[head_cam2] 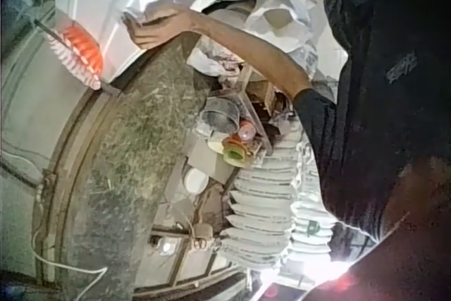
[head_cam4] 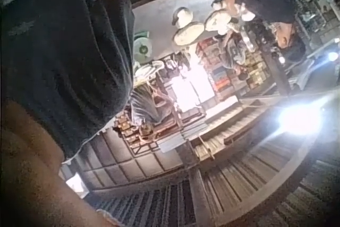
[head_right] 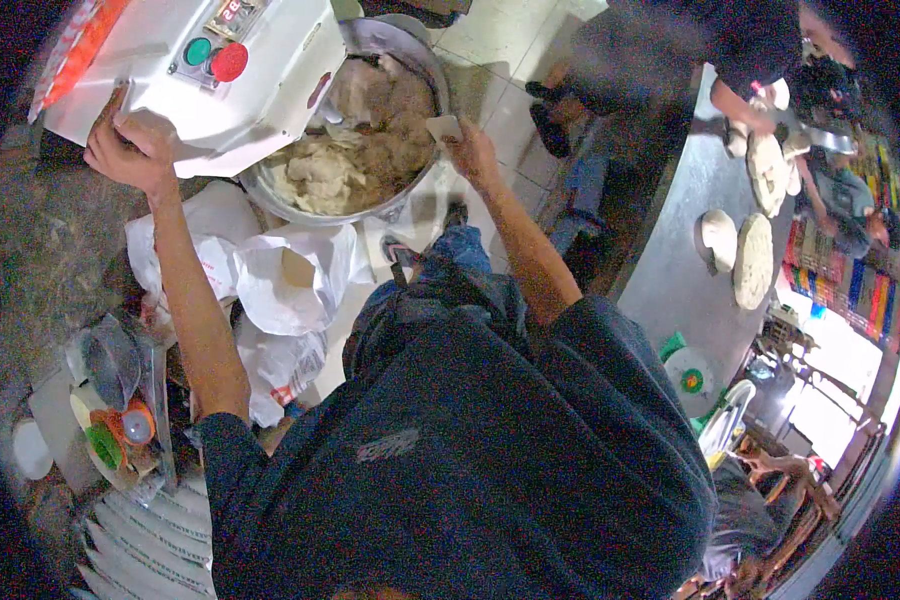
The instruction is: The recorder uses an industrial mixer to combine ingredients for dough and then shapes the dough into balls on a workbench.
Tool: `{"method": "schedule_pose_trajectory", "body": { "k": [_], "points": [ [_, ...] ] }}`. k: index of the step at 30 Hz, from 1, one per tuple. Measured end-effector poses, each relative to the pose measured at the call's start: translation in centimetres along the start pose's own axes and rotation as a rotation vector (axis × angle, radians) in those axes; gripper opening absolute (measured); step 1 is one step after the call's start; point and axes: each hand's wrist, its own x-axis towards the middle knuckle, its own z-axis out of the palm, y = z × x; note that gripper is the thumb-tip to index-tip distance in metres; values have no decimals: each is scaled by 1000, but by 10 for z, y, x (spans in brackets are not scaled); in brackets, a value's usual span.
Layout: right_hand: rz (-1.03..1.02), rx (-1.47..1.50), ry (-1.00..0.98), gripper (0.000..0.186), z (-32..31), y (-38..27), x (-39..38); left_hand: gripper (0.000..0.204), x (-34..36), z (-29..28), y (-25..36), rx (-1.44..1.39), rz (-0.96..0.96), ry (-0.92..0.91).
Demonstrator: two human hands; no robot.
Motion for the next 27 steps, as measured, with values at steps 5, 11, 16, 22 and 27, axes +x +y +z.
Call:
{"method": "schedule_pose_trajectory", "body": {
  "k": [5,11,16,22,27],
  "points": [
    [-100,96,31,43,9,3,-6,29,0,0,1,-2,-1,-6],
    [-56,85,58,36,7,-9,-19,24,-1,-1,-3,16,-22,-39],
    [-74,179,50,35,13,-6,-25,25,-3,3,-6,26,-9,-10],
    [-80,168,27,33,20,-12,-34,30,0,-3,4,22,-30,-28],
    [-54,204,57,43,30,-11,-42,29,0,-1,2,-8,-16,-9]
  ]
}}
